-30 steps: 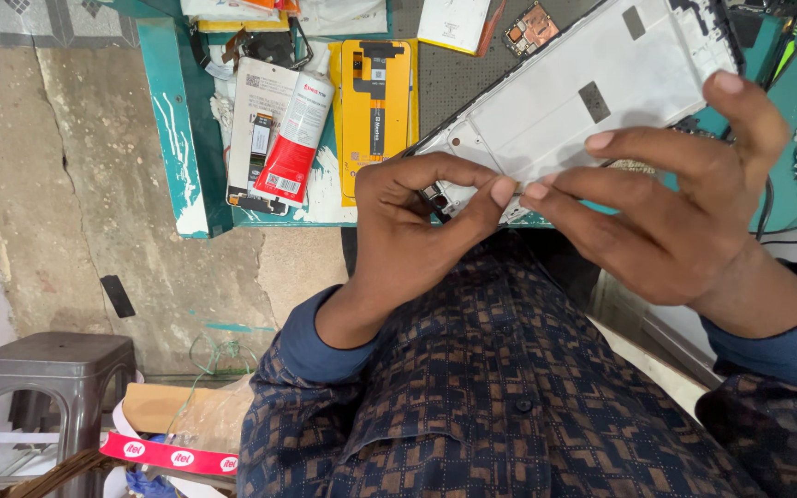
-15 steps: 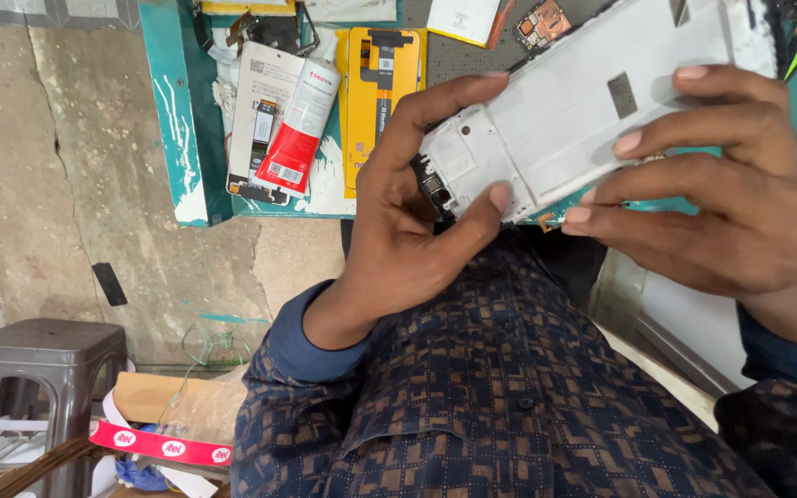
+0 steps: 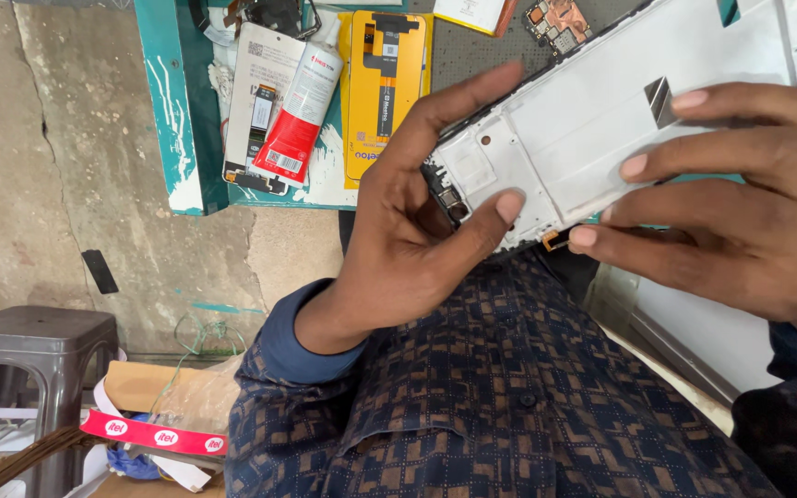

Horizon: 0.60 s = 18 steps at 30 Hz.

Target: The person works on a disassembled white phone chassis at a repair bench. They use a metal tool to pry and adjust internal components, then apply adhesive from a tube along the chassis edge. The person continues to manipulate the chassis and apply adhesive in several steps.

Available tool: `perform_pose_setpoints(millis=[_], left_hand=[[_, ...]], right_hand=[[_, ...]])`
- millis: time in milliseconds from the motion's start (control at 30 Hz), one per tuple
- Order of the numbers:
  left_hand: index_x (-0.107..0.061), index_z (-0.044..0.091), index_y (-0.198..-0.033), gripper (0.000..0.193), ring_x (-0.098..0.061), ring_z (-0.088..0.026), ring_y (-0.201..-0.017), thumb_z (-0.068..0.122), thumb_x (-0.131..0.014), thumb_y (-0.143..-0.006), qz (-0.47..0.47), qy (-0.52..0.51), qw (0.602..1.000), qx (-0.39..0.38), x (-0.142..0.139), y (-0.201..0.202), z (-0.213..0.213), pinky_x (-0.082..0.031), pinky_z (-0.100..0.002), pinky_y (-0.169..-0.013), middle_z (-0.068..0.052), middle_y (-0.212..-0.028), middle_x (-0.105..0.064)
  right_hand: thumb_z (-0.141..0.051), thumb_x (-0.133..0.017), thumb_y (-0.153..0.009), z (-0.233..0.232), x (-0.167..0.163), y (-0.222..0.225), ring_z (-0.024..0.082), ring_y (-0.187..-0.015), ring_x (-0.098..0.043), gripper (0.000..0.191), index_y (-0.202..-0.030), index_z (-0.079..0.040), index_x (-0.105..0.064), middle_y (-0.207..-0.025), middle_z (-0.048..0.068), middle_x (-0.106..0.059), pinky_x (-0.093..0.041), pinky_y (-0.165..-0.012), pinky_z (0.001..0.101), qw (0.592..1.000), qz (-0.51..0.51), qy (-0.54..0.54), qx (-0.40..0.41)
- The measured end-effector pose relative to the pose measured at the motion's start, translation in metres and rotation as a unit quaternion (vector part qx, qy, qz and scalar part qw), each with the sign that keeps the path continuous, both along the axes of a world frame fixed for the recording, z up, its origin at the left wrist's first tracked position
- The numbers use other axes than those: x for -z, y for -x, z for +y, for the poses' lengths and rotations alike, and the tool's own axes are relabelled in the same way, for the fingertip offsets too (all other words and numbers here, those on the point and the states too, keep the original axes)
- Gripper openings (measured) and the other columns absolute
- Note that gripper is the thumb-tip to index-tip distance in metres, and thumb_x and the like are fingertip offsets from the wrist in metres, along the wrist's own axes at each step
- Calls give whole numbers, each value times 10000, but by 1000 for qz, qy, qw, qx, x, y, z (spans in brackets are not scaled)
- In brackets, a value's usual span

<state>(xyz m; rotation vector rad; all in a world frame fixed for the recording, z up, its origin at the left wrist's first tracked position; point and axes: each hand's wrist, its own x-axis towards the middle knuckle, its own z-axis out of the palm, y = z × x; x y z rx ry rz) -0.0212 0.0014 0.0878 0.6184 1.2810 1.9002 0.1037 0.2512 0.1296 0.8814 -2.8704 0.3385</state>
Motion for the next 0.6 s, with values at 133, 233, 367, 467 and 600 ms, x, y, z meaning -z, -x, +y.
perform_pose_setpoints(millis=[133,233,367,467,600], left_hand=[[-390,-2,-1566,667,-569,-95,-1283,-77,-693,-978,-53,30,998,24,-7,7,3,-535,-219,-1005,-122,-1536,-524],[-375,19,-1562,731,-635,-59,-1151,-75,-710,-919,-72,80,993,36,-11,11,3,-533,-178,-715,-121,-1556,-515],[-254,72,-1637,820,-672,2,-1031,-74,-713,-974,-35,46,998,38,-11,14,3,-520,-124,-598,-79,-1673,-403],[-242,68,-1646,867,-650,-14,-966,-79,-735,-949,-30,71,996,38,-9,14,2,-481,-134,-568,-76,-1708,-363],[-252,61,-1645,922,-596,-75,-1118,-103,-771,-901,-36,69,996,52,-5,15,1,-517,-201,-730,-99,-1711,-358]], right_hand=[[-190,-821,-851,5,6,-2,213,-1171,-595,420,-1252,-288,-740,-1067,-60,-670,-489,-1094,508,1000,6,9,-28],[-203,-801,-844,10,7,-5,217,-1188,-598,453,-1284,-289,-735,-1088,-60,-672,-494,-1096,525,999,-11,-3,-33],[-206,-780,-850,12,6,-9,208,-1205,-605,456,-1289,-318,-727,-1105,-80,-681,-496,-1089,553,999,-2,-32,-44],[-205,-774,-848,12,4,-9,211,-1205,-607,461,-1293,-317,-725,-1106,-81,-680,-496,-1095,549,999,-10,-35,-40],[-223,-779,-849,15,6,-10,237,-1203,-617,459,-1301,-293,-741,-1089,-50,-683,-488,-1112,583,997,-46,-26,-59]])
